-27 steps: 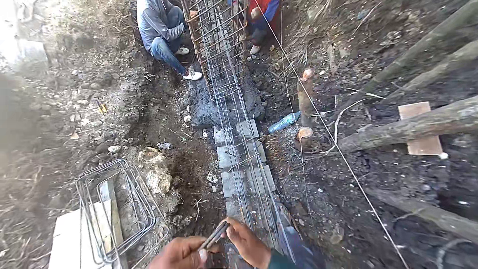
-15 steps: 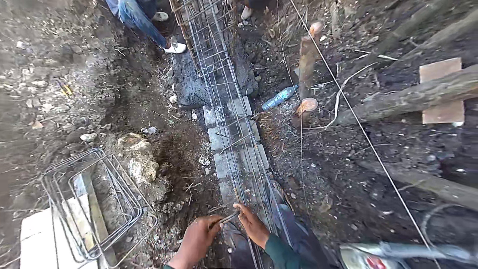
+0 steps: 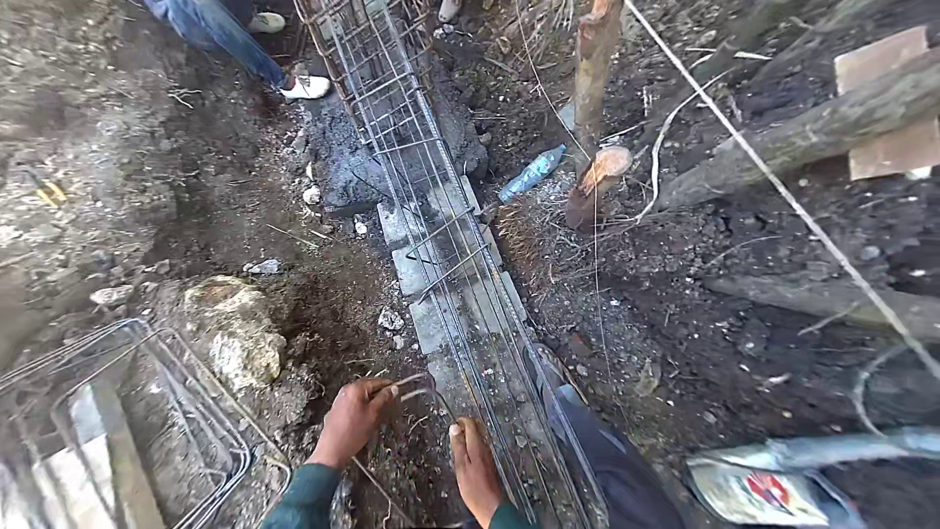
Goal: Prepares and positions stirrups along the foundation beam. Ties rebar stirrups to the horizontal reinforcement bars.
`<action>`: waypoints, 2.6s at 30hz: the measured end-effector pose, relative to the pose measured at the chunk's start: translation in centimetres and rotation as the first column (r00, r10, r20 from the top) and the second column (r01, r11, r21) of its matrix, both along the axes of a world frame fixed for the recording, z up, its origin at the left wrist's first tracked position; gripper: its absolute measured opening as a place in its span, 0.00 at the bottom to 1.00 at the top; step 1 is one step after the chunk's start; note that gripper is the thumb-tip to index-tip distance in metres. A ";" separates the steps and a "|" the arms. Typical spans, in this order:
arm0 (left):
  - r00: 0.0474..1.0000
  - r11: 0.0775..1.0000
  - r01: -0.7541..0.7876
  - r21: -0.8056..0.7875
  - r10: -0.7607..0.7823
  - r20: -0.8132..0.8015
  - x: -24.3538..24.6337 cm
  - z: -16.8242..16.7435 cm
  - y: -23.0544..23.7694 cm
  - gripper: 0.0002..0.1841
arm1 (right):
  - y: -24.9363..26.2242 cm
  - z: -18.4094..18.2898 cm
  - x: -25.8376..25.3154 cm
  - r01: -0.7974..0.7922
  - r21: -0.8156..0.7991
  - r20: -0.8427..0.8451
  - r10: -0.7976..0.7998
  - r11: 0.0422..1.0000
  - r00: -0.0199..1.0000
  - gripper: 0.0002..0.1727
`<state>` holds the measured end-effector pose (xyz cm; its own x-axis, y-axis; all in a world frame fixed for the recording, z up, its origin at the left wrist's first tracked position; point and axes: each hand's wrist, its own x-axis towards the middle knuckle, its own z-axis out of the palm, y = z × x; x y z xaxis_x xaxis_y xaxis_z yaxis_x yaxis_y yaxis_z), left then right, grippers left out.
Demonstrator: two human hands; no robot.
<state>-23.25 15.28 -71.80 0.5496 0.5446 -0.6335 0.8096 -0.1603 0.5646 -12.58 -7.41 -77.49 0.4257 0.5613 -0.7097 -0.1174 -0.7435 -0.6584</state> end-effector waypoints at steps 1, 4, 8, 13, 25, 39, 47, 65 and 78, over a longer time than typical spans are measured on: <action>1.000 1.000 -0.014 0.005 0.014 0.015 0.1 -2.0 0.5 0.14 | 0.4 -1.4 -0.6 0.036 -0.007 0.009 -0.036 0.999 0.999 0.27; 0.999 0.999 -0.033 0.013 0.033 -0.017 0.5 -6.8 1.5 0.15 | 1.9 -5.0 -2.3 0.127 -0.056 0.050 -0.124 0.990 0.991 0.27; 0.990 0.997 -0.073 0.003 0.073 -0.121 2.0 -13.8 3.1 0.15 | 3.8 -10.7 -1.8 0.169 -0.100 0.051 -0.164 0.981 0.985 0.27; 0.973 0.997 -0.070 0.022 0.073 -0.220 4.2 -23.8 5.2 0.16 | 6.4 -17.7 -0.7 0.252 -0.194 0.037 -0.249 0.948 0.968 0.27; 0.961 0.991 0.058 0.119 -0.023 -0.275 10.1 -43.1 4.5 0.17 | 3.4 -29.4 0.4 0.342 -0.282 0.149 -0.312 0.896 0.939 0.24; 0.984 0.971 0.027 0.236 0.016 -0.179 14.2 -47.9 3.9 0.15 | 3.7 -34.9 3.6 0.401 -0.261 0.309 -0.317 0.878 0.897 0.20; 0.996 0.979 0.093 0.180 -0.090 -0.021 17.4 -51.8 3.2 0.16 | -0.1 -41.2 3.9 0.523 -0.168 0.400 -0.427 0.836 0.811 0.23; 0.992 0.975 -0.100 0.197 0.084 0.089 12.0 -51.3 3.9 0.18 | 0.0 -43.1 5.0 0.515 -0.077 0.512 -0.410 0.853 0.755 0.17; 0.973 0.963 -0.225 0.151 0.214 0.085 15.4 -49.5 4.2 0.16 | 1.5 -41.7 5.4 0.560 0.005 0.576 -0.460 0.828 0.676 0.13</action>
<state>-7.88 19.48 -121.28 0.4437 0.7471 -0.4950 0.7958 -0.0744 0.6010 -7.19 -5.94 -119.24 0.9422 0.0426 -0.3324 -0.1801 -0.7720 -0.6095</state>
